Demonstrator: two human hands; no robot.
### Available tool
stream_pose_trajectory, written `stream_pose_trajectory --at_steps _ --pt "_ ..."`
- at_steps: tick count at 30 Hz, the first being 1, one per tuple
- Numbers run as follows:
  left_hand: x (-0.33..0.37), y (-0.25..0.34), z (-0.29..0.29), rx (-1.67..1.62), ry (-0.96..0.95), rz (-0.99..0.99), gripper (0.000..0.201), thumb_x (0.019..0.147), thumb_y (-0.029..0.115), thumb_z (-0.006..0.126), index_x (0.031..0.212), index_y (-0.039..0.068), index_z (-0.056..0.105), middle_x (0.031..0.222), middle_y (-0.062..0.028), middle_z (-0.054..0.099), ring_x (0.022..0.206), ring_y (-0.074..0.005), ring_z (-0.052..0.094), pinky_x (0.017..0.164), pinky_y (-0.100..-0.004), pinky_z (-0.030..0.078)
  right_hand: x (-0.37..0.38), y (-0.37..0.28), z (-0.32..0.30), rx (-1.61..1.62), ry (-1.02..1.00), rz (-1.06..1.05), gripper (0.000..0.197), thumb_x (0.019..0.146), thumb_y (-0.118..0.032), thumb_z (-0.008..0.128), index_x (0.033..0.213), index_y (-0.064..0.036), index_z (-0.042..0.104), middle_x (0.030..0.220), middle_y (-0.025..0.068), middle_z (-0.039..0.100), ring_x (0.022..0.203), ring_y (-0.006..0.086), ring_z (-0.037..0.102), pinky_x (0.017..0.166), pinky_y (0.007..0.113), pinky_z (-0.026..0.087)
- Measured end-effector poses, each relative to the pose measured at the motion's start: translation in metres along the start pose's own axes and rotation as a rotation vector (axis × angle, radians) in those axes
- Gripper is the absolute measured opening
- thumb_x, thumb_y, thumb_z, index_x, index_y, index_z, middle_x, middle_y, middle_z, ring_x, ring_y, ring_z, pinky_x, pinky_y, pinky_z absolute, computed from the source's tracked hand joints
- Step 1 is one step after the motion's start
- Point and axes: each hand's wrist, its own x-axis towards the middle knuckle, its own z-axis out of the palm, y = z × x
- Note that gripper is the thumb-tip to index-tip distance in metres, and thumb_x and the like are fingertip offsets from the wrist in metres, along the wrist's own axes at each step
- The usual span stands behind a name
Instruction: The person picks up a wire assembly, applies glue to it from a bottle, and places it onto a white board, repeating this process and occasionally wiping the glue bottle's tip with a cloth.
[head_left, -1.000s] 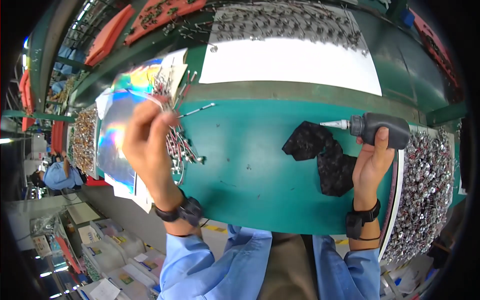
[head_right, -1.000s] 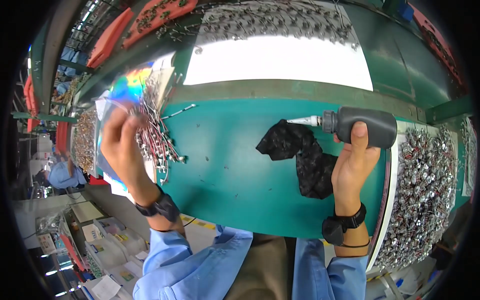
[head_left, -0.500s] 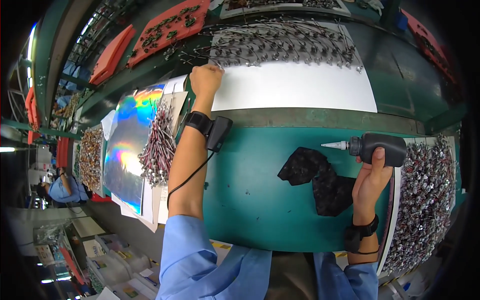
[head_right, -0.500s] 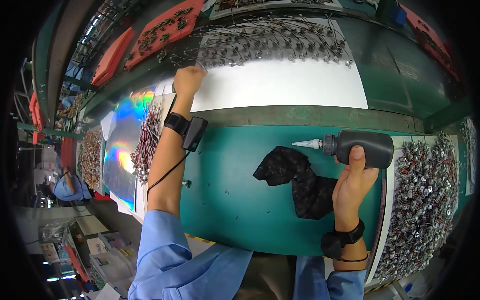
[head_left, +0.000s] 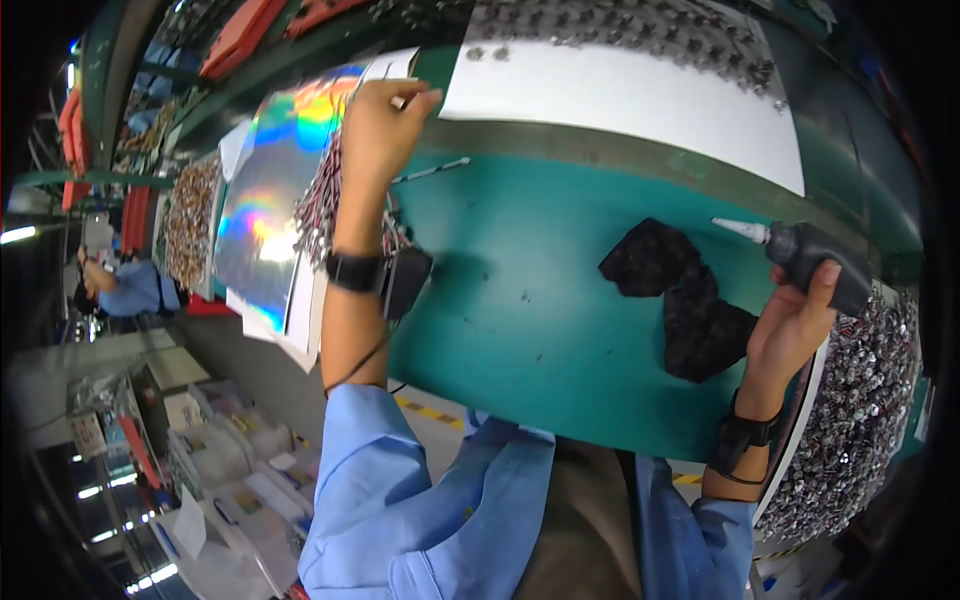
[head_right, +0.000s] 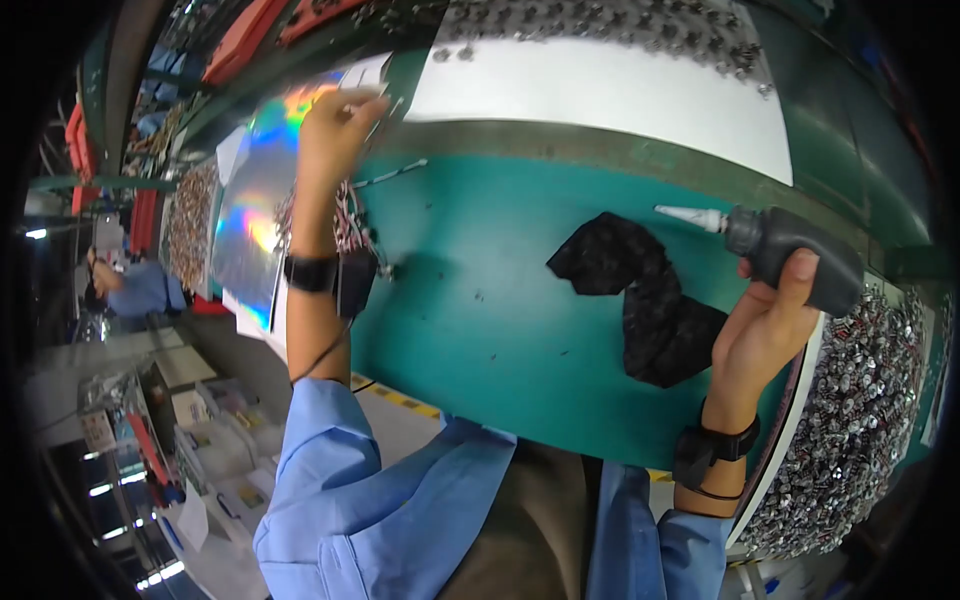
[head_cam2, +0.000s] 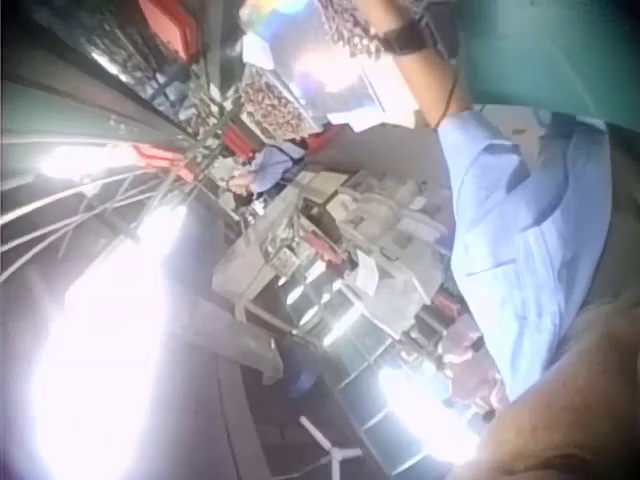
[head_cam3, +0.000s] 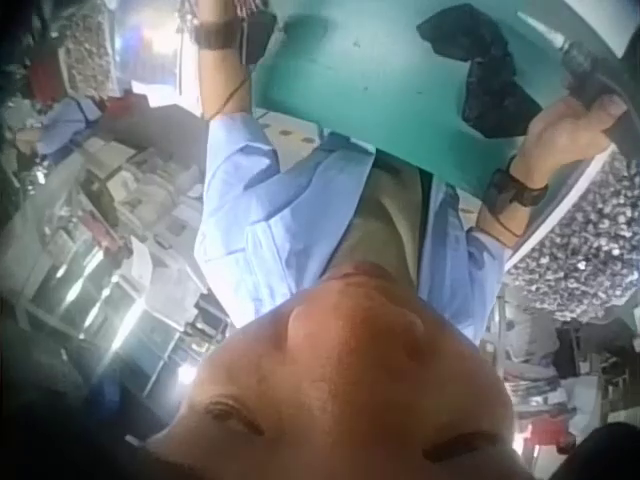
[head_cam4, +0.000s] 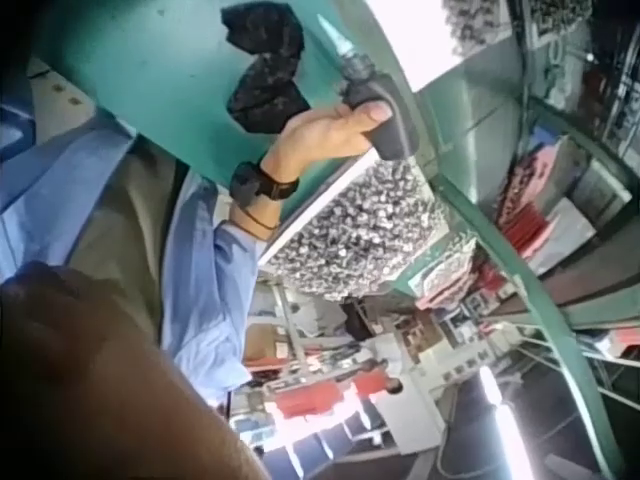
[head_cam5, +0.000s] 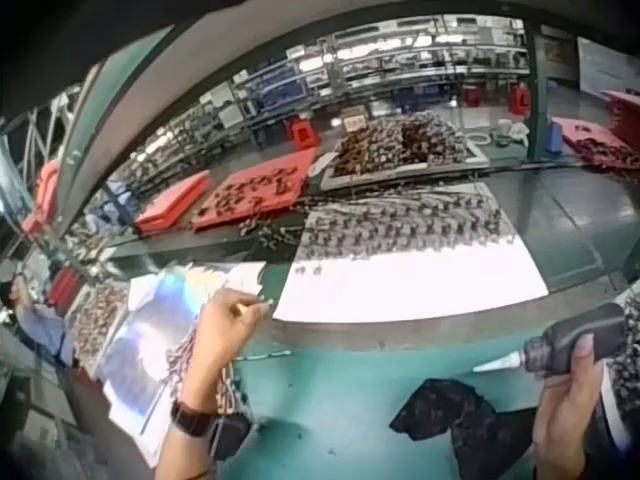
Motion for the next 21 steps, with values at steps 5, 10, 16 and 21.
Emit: stream_pose_trajectory --at_steps 5,10,16,21 --pt "-0.138 0.001 -0.052 0.177 -0.076 -0.157 0.021 0.070 0.021 0.064 0.078 0.002 0.059 0.070 -0.0119 0.054 0.063 -0.0261 0.055 0.055 -0.0328 0.043 -0.023 0.000 0.013 0.062 -0.060 0.032 0.025 0.085 -0.025 0.049 0.097 -0.0027 0.048 0.089 0.0065 0.054 0.074 0.0123 0.050 0.061 0.026 0.040" --pt "-0.209 -0.001 -0.063 0.353 0.002 -0.167 0.029 0.072 0.020 0.061 0.096 0.006 0.053 0.087 -0.0130 0.051 0.072 -0.0292 0.054 0.057 -0.0365 0.045 -0.051 -0.010 0.027 0.043 -0.030 0.048 0.025 0.085 -0.025 0.049 0.096 -0.0025 0.048 0.088 0.0058 0.053 0.074 0.0114 0.048 0.061 0.025 0.039" --pt "-0.226 0.024 -0.081 0.285 0.090 -0.113 0.021 0.073 0.018 0.059 0.089 0.006 0.057 0.077 -0.0110 0.051 0.066 -0.0284 0.054 0.055 -0.0357 0.044 -0.078 -0.066 0.028 0.019 -0.043 0.016 0.025 0.085 -0.026 0.049 0.094 -0.0028 0.048 0.082 0.0035 0.050 0.068 0.0096 0.044 0.058 0.023 0.036" --pt "-0.241 0.036 -0.110 0.280 0.131 -0.133 0.015 0.075 0.016 0.057 0.086 0.005 0.057 0.074 -0.0103 0.051 0.062 -0.0268 0.054 0.052 -0.0345 0.044 -0.092 -0.093 0.025 0.047 -0.073 0.059 0.028 0.084 -0.029 0.050 0.092 -0.0022 0.047 0.080 0.0032 0.049 0.066 0.0091 0.043 0.057 0.023 0.035"
